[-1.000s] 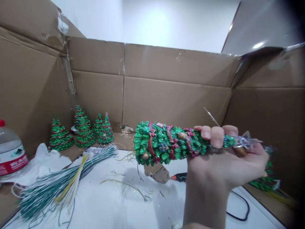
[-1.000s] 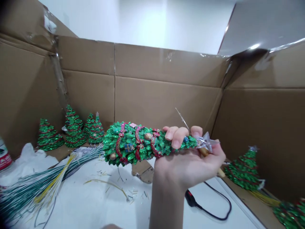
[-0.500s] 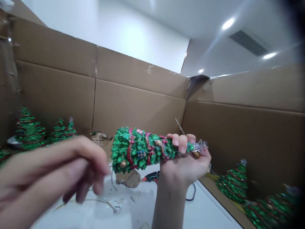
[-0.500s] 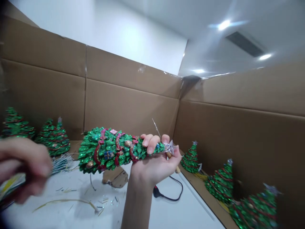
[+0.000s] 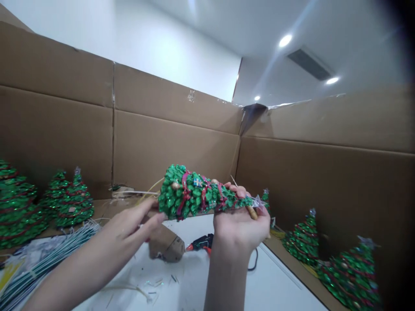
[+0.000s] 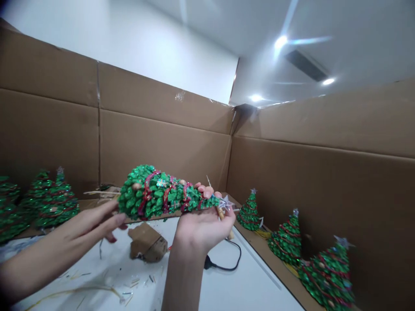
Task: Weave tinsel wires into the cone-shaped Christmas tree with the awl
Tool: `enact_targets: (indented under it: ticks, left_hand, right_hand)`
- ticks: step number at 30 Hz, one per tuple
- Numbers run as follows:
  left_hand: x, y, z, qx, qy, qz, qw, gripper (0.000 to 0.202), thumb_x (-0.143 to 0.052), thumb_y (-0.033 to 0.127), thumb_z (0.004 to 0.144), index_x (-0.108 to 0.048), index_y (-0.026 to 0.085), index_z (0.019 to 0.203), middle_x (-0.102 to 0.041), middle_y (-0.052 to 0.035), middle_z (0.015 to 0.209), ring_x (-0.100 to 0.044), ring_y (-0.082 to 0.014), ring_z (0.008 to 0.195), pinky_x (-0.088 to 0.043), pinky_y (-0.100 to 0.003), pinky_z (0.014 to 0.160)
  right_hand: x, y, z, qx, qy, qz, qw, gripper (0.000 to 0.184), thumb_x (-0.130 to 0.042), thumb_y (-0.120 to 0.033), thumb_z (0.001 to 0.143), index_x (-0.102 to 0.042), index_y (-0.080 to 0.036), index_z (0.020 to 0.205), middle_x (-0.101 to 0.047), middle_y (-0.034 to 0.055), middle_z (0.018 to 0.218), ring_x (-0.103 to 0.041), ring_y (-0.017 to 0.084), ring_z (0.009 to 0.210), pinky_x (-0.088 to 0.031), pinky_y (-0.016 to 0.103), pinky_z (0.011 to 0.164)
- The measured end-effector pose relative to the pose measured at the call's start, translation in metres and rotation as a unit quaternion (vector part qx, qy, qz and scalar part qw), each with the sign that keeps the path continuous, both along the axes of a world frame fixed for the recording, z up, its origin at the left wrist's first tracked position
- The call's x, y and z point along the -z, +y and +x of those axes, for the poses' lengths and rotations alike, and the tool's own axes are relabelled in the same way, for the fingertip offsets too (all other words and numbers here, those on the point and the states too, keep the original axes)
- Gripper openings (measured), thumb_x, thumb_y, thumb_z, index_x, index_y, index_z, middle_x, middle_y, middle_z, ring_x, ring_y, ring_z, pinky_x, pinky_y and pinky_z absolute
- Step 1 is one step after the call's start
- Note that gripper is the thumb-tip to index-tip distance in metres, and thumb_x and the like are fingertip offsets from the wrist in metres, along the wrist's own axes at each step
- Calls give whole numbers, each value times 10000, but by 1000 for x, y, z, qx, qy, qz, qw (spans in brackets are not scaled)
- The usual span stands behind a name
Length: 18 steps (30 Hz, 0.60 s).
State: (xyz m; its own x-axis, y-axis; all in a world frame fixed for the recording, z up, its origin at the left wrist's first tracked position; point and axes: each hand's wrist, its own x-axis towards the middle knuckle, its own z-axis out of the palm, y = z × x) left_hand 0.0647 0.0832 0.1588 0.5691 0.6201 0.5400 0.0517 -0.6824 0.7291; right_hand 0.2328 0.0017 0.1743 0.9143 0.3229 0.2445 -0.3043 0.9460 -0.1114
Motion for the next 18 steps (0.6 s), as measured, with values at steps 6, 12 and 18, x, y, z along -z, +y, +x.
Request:
enact_targets:
  ticks: [6, 12, 18]
  left_hand:
    - [-14, -3, 4, -112, -46, 4, 993, 389, -412, 522, 864, -635, 254, 1037, -679, -30, 903, -620, -214, 864, -504, -299, 770]
    - [-9, -4, 7, -148, -149, -92, 973, 346, -430, 528, 864, -630, 262, 961, -673, -37, 977, -614, -217, 932, -504, -307, 783]
    - [-8, -20, 19, -179, -204, -144, 952, 360, -379, 560, 876, -555, 263, 977, -638, -29, 986, -602, -195, 905, -506, -300, 777]
  right_hand:
    - [5, 9, -10, -40, -57, -30, 997, 130, -422, -321, 734, -455, -223, 813, -600, 6, 735, -648, 170, 744, -537, 423, 827]
    - [12, 19, -14, -27, -115, -26, 993, 145, -450, -334, 763, -492, -240, 866, -628, 6, 739, -663, 186, 704, -563, 432, 749]
    - [1, 17, -28, -48, -51, -6, 998, 144, -428, -280, 754, -517, -222, 850, -653, 34, 802, -672, 173, 828, -571, 382, 767]
